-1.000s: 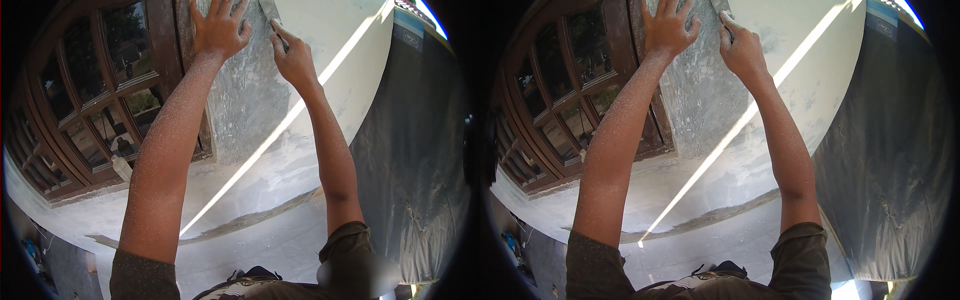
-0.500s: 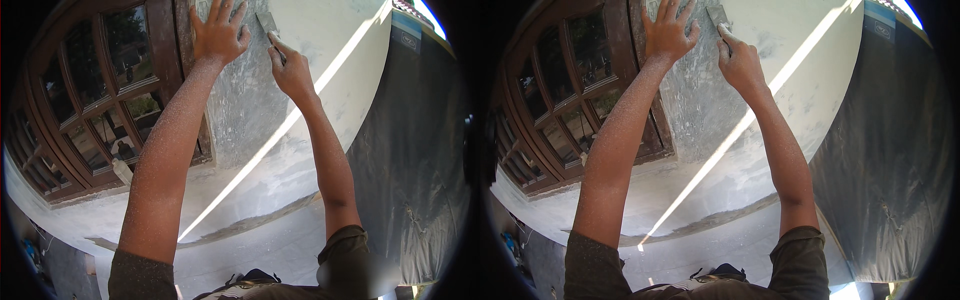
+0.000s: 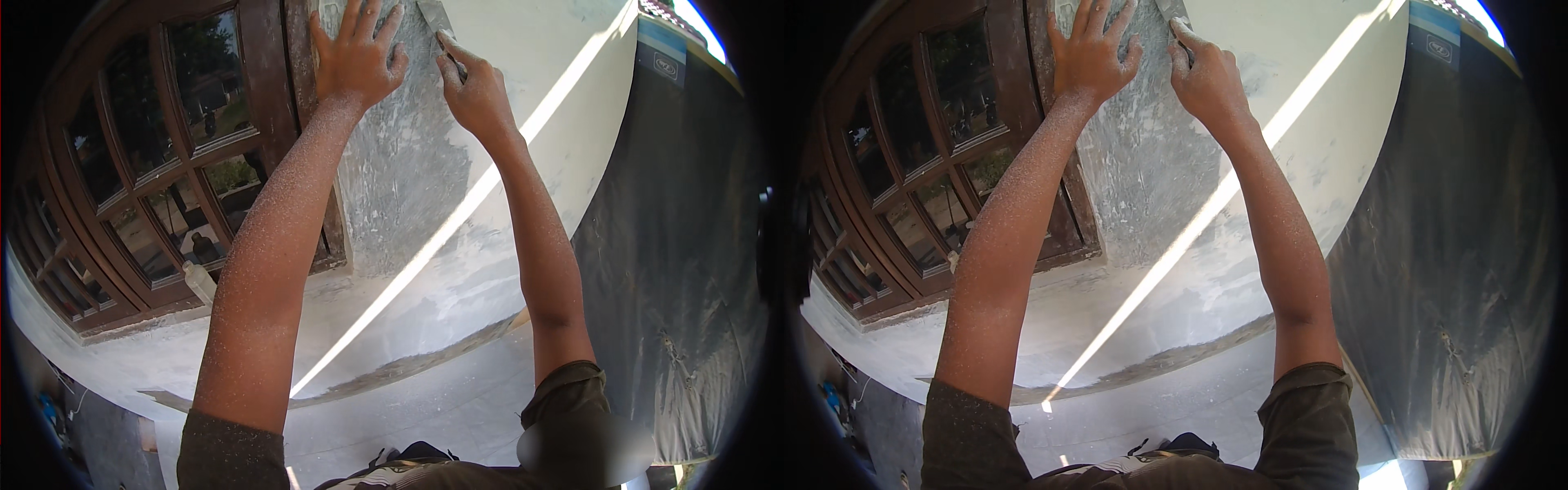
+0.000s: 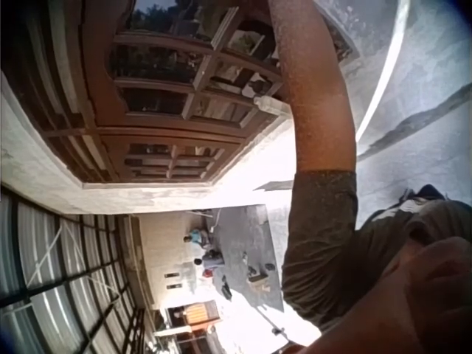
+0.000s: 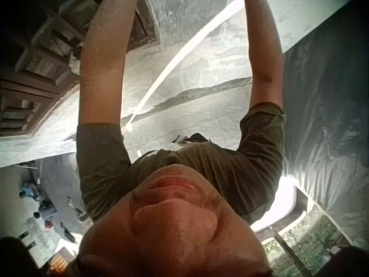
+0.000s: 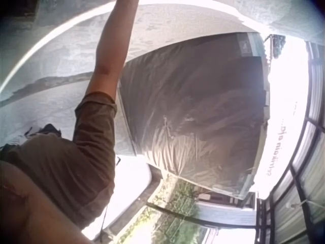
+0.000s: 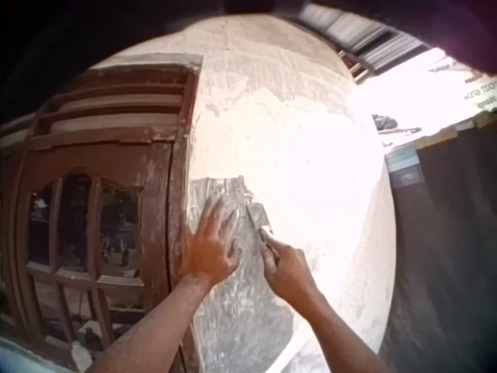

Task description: Applying and smoothing wall putty on an exterior wall using a putty knife.

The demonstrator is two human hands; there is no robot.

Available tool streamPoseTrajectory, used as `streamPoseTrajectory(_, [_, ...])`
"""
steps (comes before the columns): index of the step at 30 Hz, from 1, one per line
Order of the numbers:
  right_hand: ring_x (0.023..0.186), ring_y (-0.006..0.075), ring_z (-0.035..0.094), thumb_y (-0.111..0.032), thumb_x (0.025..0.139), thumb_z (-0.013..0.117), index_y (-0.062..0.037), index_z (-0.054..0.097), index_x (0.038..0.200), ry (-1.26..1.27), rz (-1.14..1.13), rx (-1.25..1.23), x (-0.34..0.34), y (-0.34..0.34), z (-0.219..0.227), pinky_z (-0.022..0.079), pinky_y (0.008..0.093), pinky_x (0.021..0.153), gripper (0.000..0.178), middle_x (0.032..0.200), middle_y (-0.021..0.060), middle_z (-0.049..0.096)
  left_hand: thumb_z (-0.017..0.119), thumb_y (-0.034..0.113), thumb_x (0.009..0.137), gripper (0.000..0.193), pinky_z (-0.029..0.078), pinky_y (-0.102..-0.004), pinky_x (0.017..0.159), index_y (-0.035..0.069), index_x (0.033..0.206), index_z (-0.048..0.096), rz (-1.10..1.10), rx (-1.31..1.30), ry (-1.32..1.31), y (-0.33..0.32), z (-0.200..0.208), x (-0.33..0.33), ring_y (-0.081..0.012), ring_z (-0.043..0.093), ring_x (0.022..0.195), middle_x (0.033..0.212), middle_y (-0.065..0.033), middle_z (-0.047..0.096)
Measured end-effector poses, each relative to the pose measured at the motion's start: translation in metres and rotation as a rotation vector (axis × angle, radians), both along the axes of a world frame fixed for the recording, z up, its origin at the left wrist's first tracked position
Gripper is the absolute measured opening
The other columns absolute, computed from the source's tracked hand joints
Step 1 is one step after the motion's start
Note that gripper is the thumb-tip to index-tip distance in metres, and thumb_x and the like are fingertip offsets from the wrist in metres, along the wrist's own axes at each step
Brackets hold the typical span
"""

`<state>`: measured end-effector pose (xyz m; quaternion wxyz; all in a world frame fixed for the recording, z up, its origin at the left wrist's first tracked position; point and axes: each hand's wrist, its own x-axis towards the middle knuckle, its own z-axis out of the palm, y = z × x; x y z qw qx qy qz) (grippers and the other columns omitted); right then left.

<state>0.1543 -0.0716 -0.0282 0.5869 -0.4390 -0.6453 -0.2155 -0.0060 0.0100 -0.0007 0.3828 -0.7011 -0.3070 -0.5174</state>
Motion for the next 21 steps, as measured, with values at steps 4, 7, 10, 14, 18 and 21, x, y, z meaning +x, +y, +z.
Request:
streamPoseTrajectory(4, [0.091, 0.0483, 0.069, -0.016, 0.098, 0.06, -0.0066, 0.064, 0.135, 0.019, -0.02, -0.114, -0.003, 0.001, -0.019, 0.055, 0.0467, 0.087, 0.039, 0.103, 0.0314, 0.07, 0.064, 0.031, 0.087, 0.06, 0.02, -0.0681, 0.118, 0.013, 0.144, 0.057, -0.007, 0.041, -0.007, 0.005, 0.0, -0.006, -0.0265, 0.023, 0.155, 0.164, -0.0089, 0.034])
streamPoseTrajectory(7, [0.08, 0.0377, 0.07, -0.02, 0.1, 0.06, -0.0105, 0.064, 0.138, -0.043, -0.047, 0.006, 0.013, 0.015, -0.003, 0.055, 0.0433, 0.082, 0.039, 0.104, 0.029, 0.072, 0.064, 0.031, 0.087, 0.06, 0.02, -0.0681, 0.118, 0.013, 0.144, 0.057, -0.011, 0.024, -0.006, 0.005, -0.001, 0.004, -0.0263, 0.023, 0.155, 0.164, -0.009, 0.034])
streamPoseTrajectory(10, [0.07, 0.0286, 0.071, -0.023, 0.103, 0.06, -0.0144, 0.063, 0.14, -0.048, -0.07, 0.03, 0.011, 0.009, 0.008, 0.056, 0.041, 0.078, 0.039, 0.105, 0.0263, 0.074, 0.063, 0.031, 0.088, 0.06, 0.02, -0.068, 0.118, 0.013, 0.144, 0.056, -0.006, -0.004, -0.003, 0.0, -0.002, 0.008, -0.0263, 0.022, 0.155, 0.164, -0.009, 0.034])
streamPoseTrajectory(14, [0.089, 0.0455, 0.072, -0.017, 0.099, 0.059, -0.0081, 0.065, 0.136, 0.014, -0.03, -0.111, -0.004, 0.001, -0.015, 0.056, 0.0462, 0.087, 0.038, 0.104, 0.0309, 0.07, 0.063, 0.031, 0.088, 0.06, 0.02, -0.0681, 0.118, 0.013, 0.145, 0.056, -0.081, 0.185, -0.034, 0.043, -0.003, -0.002, -0.0262, 0.022, 0.155, 0.164, -0.0089, 0.033])
streamPoseTrajectory(18, [0.086, 0.044, 0.073, -0.017, 0.099, 0.059, -0.0084, 0.065, 0.136, 0.007, -0.05, -0.059, 0.009, 0.004, 0.003, 0.057, 0.0463, 0.085, 0.038, 0.104, 0.0292, 0.072, 0.063, 0.032, 0.088, 0.06, 0.02, -0.0685, 0.117, 0.013, 0.145, 0.056, -0.21, 0.256, -0.063, 0.028, -0.005, 0.013, -0.0262, 0.022, 0.155, 0.164, -0.0094, 0.034])
streamPoseTrajectory(21, [0.083, 0.0391, 0.074, -0.02, 0.1, 0.06, -0.0117, 0.064, 0.138, 0.014, -0.07, -0.068, 0.005, 0.005, 0.008, 0.057, 0.0443, 0.084, 0.039, 0.102, 0.0274, 0.073, 0.063, 0.032, 0.088, 0.061, 0.02, -0.0687, 0.117, 0.013, 0.145, 0.055, -0.041, 0.015, -0.01, 0.005, -0.002, 0.005, -0.0263, 0.022, 0.155, 0.164, -0.0098, 0.034])
